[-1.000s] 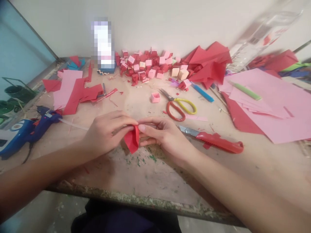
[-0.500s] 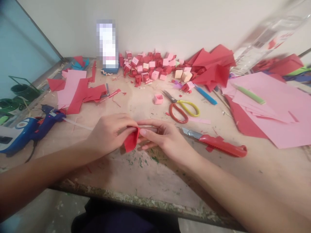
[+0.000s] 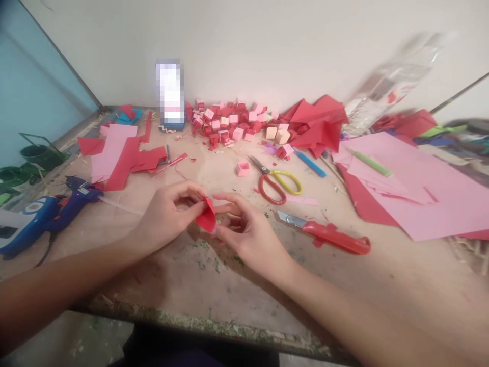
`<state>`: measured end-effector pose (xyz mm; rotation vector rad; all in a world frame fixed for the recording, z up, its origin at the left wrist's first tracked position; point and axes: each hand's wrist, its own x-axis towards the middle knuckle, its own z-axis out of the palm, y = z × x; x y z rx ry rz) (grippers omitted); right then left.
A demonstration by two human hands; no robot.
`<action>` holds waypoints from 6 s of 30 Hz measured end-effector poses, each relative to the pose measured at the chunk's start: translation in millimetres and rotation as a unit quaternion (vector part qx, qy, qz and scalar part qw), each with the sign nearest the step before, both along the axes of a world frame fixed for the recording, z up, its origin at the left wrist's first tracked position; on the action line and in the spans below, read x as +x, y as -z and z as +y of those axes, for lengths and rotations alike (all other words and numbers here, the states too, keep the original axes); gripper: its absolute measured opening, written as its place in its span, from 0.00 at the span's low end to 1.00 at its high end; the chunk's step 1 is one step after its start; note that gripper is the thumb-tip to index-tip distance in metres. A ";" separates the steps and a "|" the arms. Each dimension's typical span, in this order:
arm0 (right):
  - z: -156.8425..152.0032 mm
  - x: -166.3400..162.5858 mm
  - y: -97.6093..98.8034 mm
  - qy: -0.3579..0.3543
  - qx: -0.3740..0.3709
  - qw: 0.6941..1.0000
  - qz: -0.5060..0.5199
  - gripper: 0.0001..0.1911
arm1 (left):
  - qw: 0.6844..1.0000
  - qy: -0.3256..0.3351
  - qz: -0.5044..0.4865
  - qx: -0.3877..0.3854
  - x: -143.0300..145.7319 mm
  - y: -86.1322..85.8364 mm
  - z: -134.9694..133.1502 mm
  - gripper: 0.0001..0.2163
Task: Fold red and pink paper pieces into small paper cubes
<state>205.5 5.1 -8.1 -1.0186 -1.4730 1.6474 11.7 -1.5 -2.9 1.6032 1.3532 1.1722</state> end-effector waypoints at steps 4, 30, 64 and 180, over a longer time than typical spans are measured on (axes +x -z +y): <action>1.6 0.5 -1.4 0.007 -0.011 1.000 0.010 0.19 | 1.000 0.016 -0.001 -0.012 2.5 0.4 -3.8 0.04; 4.6 4.3 -5.6 0.008 -0.022 0.999 0.046 0.14 | 0.987 0.022 0.142 0.077 0.9 -2.7 -5.6 0.11; -1.0 0.1 2.7 0.074 0.066 0.993 -0.062 0.10 | 0.991 0.098 0.042 0.085 10.5 4.7 -11.6 0.06; -0.9 2.4 -2.8 0.078 0.112 0.989 -0.057 0.04 | 0.997 0.073 0.022 -0.013 0.9 -1.2 -3.3 0.02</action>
